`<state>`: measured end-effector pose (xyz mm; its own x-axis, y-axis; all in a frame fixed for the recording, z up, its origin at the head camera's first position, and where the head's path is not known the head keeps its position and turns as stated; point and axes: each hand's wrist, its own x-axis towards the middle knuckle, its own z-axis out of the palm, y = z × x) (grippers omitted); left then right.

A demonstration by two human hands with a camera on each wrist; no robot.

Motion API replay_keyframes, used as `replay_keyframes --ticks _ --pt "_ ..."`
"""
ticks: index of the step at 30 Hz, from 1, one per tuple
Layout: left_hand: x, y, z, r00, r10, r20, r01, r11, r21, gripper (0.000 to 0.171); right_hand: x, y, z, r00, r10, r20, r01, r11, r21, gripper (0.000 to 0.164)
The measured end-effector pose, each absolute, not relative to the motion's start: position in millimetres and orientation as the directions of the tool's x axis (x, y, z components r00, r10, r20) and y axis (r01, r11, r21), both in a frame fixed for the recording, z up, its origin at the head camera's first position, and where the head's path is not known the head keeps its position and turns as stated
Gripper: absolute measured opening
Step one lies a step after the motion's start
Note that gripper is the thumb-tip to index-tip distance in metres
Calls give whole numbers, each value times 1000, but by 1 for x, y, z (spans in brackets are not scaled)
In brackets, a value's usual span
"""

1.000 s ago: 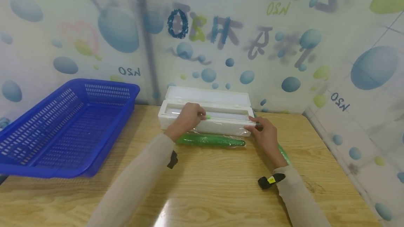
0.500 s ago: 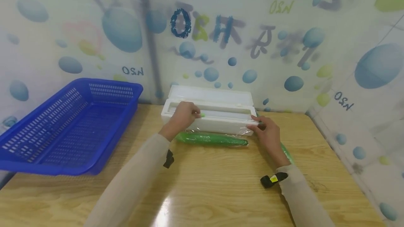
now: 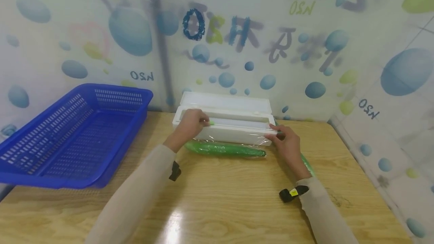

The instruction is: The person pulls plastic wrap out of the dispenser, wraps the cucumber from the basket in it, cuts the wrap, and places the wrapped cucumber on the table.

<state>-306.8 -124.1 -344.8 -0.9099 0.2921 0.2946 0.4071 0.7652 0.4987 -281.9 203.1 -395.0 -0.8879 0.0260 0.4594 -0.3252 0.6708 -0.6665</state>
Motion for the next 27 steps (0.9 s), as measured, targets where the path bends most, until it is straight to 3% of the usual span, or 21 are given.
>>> replay_keyframes --ticks 27 --pt "-300 -155 -347 -878 260 401 448 739 503 9 -281 204 -396 -881 14 474 -343 671 -657 38"
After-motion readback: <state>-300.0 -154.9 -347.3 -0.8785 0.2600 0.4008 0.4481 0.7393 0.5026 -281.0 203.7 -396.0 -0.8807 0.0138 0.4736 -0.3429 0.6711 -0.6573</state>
